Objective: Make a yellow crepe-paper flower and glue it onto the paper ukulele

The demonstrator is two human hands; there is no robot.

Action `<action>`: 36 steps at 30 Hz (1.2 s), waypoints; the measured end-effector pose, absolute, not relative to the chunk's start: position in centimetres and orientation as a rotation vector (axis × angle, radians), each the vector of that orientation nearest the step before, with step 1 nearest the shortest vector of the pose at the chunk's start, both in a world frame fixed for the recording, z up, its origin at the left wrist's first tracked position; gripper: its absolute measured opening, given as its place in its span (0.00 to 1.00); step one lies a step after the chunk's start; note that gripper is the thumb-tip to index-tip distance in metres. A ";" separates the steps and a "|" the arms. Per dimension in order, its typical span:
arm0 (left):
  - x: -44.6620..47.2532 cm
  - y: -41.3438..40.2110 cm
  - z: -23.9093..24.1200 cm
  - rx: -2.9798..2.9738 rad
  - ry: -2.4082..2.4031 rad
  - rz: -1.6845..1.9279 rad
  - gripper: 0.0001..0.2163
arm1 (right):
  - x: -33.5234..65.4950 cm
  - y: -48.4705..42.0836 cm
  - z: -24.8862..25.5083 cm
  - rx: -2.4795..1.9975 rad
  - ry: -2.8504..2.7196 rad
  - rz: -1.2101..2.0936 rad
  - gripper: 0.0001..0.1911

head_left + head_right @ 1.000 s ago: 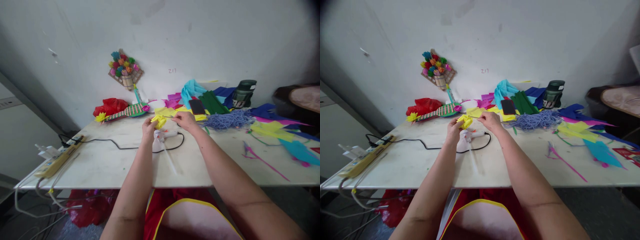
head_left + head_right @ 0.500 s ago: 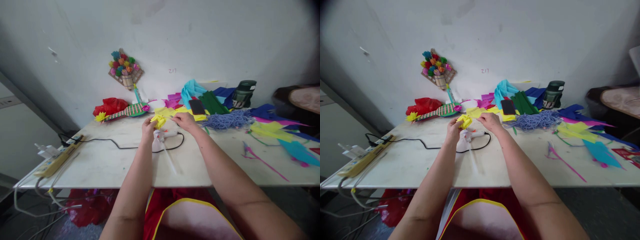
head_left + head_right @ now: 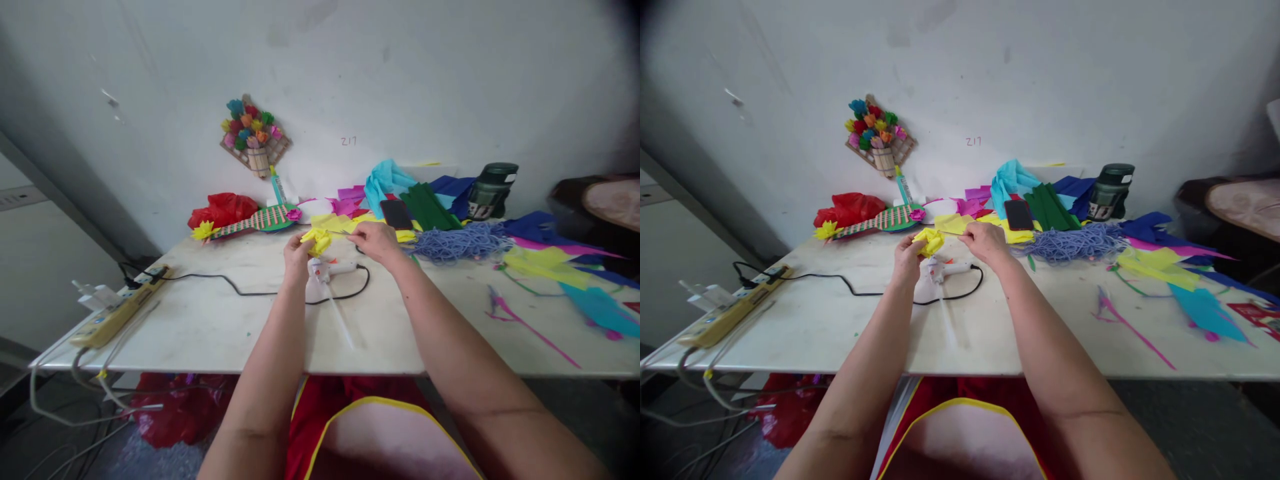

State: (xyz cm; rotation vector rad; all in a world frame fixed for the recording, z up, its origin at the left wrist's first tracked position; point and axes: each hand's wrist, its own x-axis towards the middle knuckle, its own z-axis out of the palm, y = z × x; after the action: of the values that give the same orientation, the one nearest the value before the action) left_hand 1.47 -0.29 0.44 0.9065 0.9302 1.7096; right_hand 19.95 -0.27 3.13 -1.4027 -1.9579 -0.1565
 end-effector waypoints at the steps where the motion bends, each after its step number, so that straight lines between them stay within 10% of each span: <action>1: 1.5 -0.3 0.5 0.899 0.932 1.711 0.16 | 20.0 -0.3 3.2 -1.409 -1.964 -0.177 0.07; 22: 1.2 -0.1 0.3 0.757 0.826 1.736 0.15 | 20.6 -0.4 3.6 -1.374 -1.987 -0.139 0.08; 36: 1.2 -0.5 0.5 1.003 0.840 1.623 0.20 | 20.9 -0.4 3.9 -0.821 -1.465 0.820 0.17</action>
State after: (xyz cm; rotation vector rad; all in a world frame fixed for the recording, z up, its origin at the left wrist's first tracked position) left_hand 1.17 -0.54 0.50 1.0035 0.8400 1.6227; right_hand 20.91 -0.43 3.91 -0.8211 -1.4649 0.8205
